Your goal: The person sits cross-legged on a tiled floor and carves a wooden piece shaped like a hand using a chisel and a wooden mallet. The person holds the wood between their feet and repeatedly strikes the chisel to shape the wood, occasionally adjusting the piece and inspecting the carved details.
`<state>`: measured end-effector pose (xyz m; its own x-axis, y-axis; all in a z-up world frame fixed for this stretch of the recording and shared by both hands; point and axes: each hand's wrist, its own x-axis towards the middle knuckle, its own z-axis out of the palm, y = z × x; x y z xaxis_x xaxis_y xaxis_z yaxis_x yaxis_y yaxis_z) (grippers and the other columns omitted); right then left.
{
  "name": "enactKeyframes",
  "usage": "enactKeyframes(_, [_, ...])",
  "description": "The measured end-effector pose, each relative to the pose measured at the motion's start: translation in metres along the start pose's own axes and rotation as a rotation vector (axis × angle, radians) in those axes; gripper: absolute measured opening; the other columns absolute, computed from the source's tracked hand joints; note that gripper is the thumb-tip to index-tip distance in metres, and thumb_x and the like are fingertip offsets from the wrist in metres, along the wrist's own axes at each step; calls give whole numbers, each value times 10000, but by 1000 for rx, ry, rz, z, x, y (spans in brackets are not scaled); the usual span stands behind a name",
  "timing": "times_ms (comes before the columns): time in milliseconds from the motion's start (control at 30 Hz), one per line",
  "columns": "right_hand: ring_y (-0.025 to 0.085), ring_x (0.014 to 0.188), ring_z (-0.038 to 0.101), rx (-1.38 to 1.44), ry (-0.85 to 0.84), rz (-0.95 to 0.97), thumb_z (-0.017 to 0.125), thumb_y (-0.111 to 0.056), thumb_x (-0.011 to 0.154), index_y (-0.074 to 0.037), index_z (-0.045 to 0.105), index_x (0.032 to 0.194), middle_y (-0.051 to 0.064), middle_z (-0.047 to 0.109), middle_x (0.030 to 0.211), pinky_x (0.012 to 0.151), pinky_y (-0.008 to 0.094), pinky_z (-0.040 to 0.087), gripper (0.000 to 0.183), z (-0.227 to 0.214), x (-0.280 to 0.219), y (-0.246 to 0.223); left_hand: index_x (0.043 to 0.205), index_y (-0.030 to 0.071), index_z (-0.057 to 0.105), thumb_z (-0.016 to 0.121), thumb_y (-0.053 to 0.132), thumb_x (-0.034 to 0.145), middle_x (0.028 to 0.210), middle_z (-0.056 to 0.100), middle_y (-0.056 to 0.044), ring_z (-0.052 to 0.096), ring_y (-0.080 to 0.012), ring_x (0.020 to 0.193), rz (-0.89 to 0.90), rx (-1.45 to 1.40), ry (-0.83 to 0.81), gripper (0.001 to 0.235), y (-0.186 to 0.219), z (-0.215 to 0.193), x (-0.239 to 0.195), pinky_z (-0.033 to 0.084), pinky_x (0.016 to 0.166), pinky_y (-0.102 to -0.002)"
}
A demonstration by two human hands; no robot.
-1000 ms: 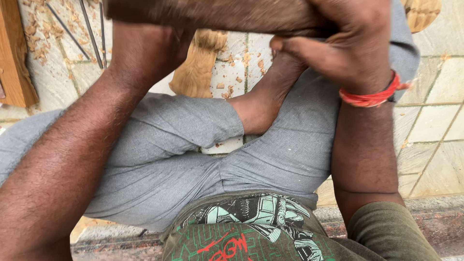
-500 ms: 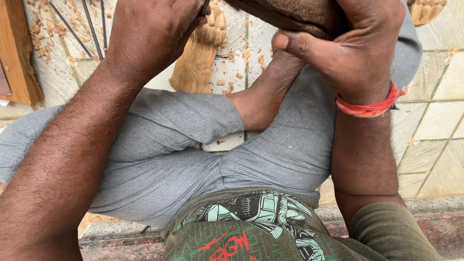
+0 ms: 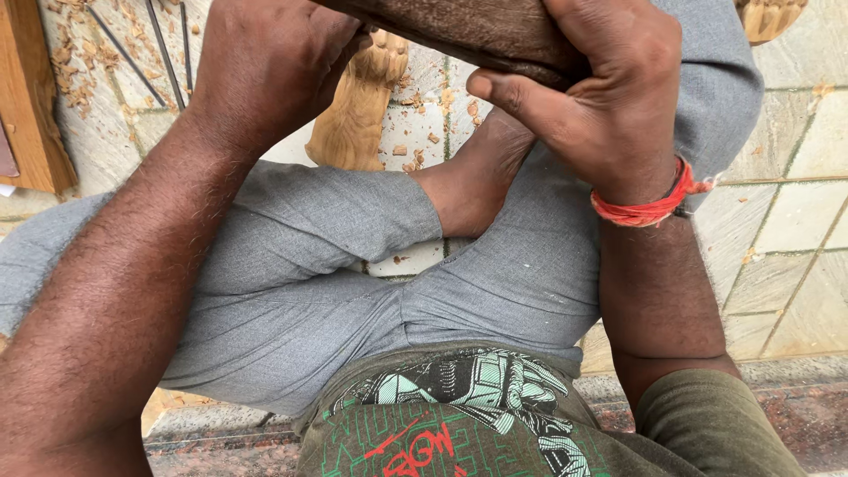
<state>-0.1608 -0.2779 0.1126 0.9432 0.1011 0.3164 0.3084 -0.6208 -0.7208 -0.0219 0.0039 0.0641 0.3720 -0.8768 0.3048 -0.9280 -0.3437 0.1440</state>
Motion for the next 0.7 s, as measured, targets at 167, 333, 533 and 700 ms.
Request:
enactKeyframes(167, [259,1042,720,-135,1,-43,931,-191,896,1,661,1357,125,721,1171,900,341,570,568,-3,-1,3,1066,89,754,780,169,1083,753,655,0,648,-120,690,-46,-115,8,86,2,1,2,484,548,-263])
enactKeyframes(333, [260,1011,720,-167,-6,-60,944,-195,863,4,677,1322,141,728,1133,895,362,571,567,-2,-5,6,1022,82,722,767,132,1101,770,654,7,657,-121,748,-32,-188,53,104,0,11,-9,504,609,-260])
enactKeyframes(533, [203,869,684,-6,48,50,957,-146,915,21,709,1191,125,708,975,769,327,549,406,2,-9,19,1004,87,678,828,166,1015,862,697,26,630,-94,688,-107,63,185,170,1,12,-7,491,556,-266])
enactKeyframes(700, [178,813,657,-9,57,88,980,-117,939,46,721,1137,124,690,921,720,295,533,364,-3,-15,25,1027,104,650,816,189,1050,846,684,7,639,-100,754,-58,-35,76,188,-3,7,-2,512,610,-263])
